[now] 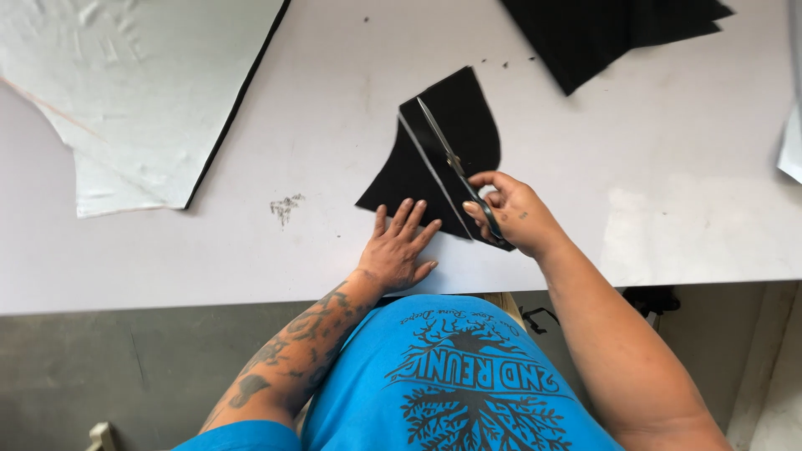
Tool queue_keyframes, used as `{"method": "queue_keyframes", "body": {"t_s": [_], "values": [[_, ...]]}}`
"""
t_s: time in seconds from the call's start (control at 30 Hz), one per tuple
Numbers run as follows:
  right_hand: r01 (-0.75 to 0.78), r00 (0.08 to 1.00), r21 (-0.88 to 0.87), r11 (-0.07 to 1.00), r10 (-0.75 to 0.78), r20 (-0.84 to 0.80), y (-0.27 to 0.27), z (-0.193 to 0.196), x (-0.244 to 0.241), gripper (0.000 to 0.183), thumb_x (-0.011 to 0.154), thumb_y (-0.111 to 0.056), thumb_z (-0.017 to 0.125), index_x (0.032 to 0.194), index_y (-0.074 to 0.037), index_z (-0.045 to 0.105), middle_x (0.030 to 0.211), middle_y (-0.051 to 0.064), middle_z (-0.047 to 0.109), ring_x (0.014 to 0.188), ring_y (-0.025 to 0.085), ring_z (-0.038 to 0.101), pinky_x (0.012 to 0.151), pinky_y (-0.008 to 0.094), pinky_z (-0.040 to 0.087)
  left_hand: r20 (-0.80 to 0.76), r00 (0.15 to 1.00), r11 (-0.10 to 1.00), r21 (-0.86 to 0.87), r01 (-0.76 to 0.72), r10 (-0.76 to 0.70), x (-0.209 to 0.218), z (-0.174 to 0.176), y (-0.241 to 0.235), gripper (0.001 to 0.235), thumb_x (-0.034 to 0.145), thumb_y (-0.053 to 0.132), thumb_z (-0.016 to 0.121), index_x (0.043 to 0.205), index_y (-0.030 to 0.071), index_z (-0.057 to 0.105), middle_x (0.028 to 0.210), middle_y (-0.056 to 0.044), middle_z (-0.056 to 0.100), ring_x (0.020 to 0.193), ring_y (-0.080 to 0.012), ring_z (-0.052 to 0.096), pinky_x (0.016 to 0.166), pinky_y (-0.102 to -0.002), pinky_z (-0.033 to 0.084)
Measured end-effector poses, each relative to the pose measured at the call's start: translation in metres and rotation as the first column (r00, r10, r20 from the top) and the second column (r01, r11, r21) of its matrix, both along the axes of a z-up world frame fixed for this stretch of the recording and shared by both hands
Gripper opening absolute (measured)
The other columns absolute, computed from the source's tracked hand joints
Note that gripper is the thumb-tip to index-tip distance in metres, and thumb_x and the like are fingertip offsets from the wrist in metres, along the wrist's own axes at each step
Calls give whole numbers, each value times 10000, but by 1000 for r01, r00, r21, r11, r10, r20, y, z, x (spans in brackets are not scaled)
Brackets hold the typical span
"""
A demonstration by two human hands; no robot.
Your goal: Cutting fabric patterns with scissors and organizing the cut pieces on a table.
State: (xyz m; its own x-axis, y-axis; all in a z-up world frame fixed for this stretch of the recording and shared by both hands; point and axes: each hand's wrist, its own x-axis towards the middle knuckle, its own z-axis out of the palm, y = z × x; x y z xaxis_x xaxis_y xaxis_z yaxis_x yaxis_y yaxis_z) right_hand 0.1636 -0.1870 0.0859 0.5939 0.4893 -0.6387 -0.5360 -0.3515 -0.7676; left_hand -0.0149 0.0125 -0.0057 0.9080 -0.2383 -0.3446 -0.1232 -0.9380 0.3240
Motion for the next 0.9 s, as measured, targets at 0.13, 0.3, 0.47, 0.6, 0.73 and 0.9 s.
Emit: {"method": "queue_keyframes", "body": {"t_s": [0.13,0.3,0.47,0.6,0.73,0.9], "values": [[45,999,-87,995,-42,33,-99,20,-8,492,887,-72,823,1312,60,613,605,148,624,463,219,634,381,295,512,32,999,997,76,10,-13,-10,22,48,829,963,724,529,1668,325,352,1781,-127,203,1650,-370,108,1246,-723,53],[76,967,-269,960,-137,-215,-368,36,-66,559,930,-168,701,1463,-19,623,574,128,490,430,225,432,420,375,296,182,982,986,149,-81,53,1,12,155,673,858,647,641,1406,258,624,1701,-107,421,1648,-405,225,1201,-805,160],[711,676,-549,440,-643,360,-566,44,-186,408,1123,-157,703,1475,-16,551,887,249,555,652,302,487,532,421,379,453,891,980,154,-125,42,75,62,175,464,930,567,660,1076,138,760,1447,-119,632,1505,-408,423,1141,-711,234],[772,620,-449,450,-691,373,-496,64,-206,530,1070,-77,692,1573,-39,528,967,236,536,747,293,492,634,445,435,549,836,1000,-3,19,-14,143,75,101,390,909,440,724,1183,161,734,1338,-121,684,1296,-386,595,1033,-572,453],[723,685,-367,586,-678,267,-386,16,-151,551,1016,47,645,1543,-41,511,1025,271,635,708,346,529,612,472,447,491,871,990,-126,70,1,200,49,18,473,880,399,735,1275,142,688,1400,-151,637,1321,-404,538,1000,-606,449],[470,880,-733,492,-198,431,-339,-46,-56,601,986,-452,821,1485,-180,628,928,54,792,793,257,778,676,392,621,83,988,988,70,-137,131,250,53,-48,713,952,523,672,1566,236,449,1672,-153,361,1602,-384,278,1250,-659,297]]}}
